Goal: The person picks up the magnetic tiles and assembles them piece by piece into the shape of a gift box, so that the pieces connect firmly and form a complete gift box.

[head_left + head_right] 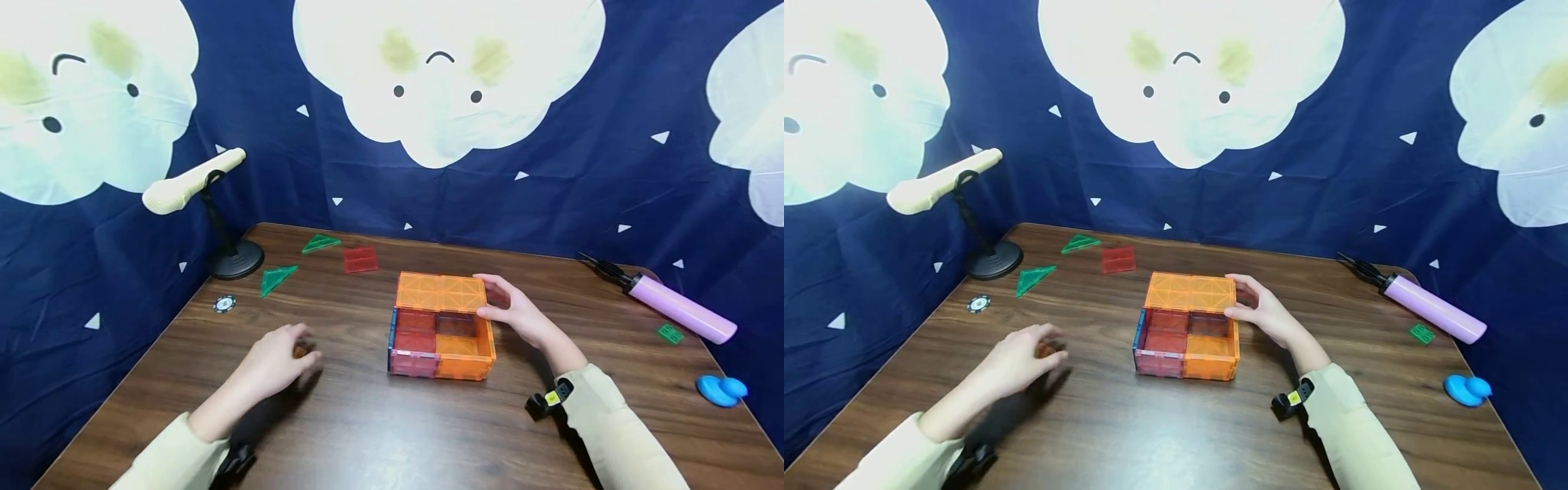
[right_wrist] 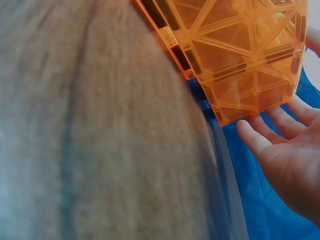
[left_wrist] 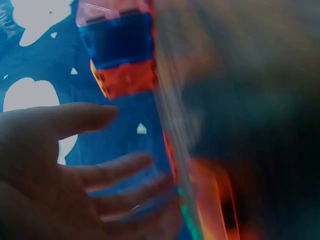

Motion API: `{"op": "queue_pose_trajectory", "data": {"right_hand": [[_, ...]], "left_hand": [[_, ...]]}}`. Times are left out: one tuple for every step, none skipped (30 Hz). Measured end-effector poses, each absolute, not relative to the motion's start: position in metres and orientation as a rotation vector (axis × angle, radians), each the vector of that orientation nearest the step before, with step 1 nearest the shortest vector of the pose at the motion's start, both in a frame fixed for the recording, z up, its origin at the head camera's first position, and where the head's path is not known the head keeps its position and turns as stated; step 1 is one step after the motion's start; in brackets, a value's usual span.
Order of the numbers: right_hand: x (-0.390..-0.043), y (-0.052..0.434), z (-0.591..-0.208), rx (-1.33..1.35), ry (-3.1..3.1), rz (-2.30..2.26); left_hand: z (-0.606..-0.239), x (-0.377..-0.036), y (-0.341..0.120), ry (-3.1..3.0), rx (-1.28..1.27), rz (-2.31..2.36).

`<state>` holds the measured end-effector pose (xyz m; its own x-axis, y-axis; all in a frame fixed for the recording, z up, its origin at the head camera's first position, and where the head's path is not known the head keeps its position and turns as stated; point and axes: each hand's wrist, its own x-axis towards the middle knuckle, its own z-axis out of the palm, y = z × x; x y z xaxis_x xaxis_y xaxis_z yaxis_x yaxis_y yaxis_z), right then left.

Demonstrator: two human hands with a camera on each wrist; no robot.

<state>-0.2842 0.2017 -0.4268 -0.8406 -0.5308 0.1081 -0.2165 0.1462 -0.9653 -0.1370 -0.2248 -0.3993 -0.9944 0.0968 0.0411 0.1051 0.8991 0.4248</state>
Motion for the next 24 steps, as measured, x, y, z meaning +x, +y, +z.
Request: {"op": "queue_pose_trajectory", "data": {"right_hand": [[-0.283, 0.203, -0.428, -0.718, 2.166, -1.757], [-0.283, 0.204, -0.428, -0.708, 2.165, -1.762], [-0.283, 0.205, -0.429, -0.704, 2.163, -1.765], [-0.283, 0.206, -0.429, -0.704, 2.156, -1.772], [-0.283, 0.206, -0.429, -0.698, 2.152, -1.780], [-0.283, 0.207, -0.429, -0.698, 2.149, -1.785], [-0.283, 0.207, -0.429, -0.699, 2.148, -1.787], [-0.283, 0.208, -0.430, -0.703, 2.146, -1.789], [-0.283, 0.208, -0.430, -0.707, 2.143, -1.789], [-0.283, 0.208, -0.430, -0.710, 2.141, -1.789], [-0.283, 0.208, -0.430, -0.712, 2.139, -1.789], [-0.283, 0.208, -0.431, -0.715, 2.134, -1.792], [-0.283, 0.208, -0.431, -0.717, 2.129, -1.794], [-0.283, 0.208, -0.431, -0.718, 2.123, -1.798], [-0.283, 0.208, -0.431, -0.719, 2.119, -1.800], [-0.283, 0.208, -0.431, -0.718, 2.112, -1.805], [-0.283, 0.207, -0.431, -0.715, 2.103, -1.810], [-0.284, 0.207, -0.431, -0.713, 2.095, -1.814], [-0.284, 0.207, -0.431, -0.710, 2.090, -1.814], [-0.284, 0.206, -0.431, -0.707, 2.083, -1.814], [-0.284, 0.206, -0.431, -0.704, 2.077, -1.812], [-0.284, 0.205, -0.431, -0.702, 2.072, -1.811], [-0.284, 0.205, -0.431, -0.701, 2.070, -1.806], [-0.284, 0.205, -0.431, -0.699, 2.069, -1.803]], "left_hand": [[-0.400, -0.131, -0.229, -3.071, -0.125, -0.538], [-0.401, -0.126, -0.232, -3.095, -0.094, -0.423], [-0.403, -0.122, -0.234, -3.113, -0.065, -0.335], [-0.404, -0.120, -0.236, -3.122, -0.042, -0.276], [-0.406, -0.118, -0.237, -3.129, -0.021, -0.244], [-0.409, -0.117, -0.237, -3.120, -0.012, -0.232], [-0.411, -0.117, -0.238, -3.103, -0.017, -0.223], [-0.413, -0.117, -0.238, -3.080, -0.031, -0.222], [-0.414, -0.118, -0.238, -3.050, -0.056, -0.220], [-0.416, -0.119, -0.239, -3.028, -0.079, -0.217], [-0.416, -0.120, -0.239, -3.016, -0.099, -0.215], [-0.417, -0.122, -0.240, -3.009, -0.123, -0.218], [-0.417, -0.124, -0.240, -3.015, -0.148, -0.234], [-0.416, -0.127, -0.241, -3.028, -0.170, -0.258], [-0.416, -0.130, -0.241, -3.039, -0.191, -0.286], [-0.415, -0.133, -0.241, -3.055, -0.210, -0.321], [-0.414, -0.137, -0.241, -3.072, -0.226, -0.359], [-0.414, -0.140, -0.241, -3.083, -0.244, -0.402], [-0.413, -0.144, -0.241, -3.090, -0.258, -0.445], [-0.412, -0.148, -0.240, -3.093, -0.270, -0.485], [-0.412, -0.152, -0.238, -3.088, -0.282, -0.519], [-0.411, -0.155, -0.236, -3.078, -0.294, -0.561], [-0.409, -0.158, -0.233, -3.057, -0.304, -0.601], [-0.408, -0.160, -0.229, -3.025, -0.322, -0.637]]}}
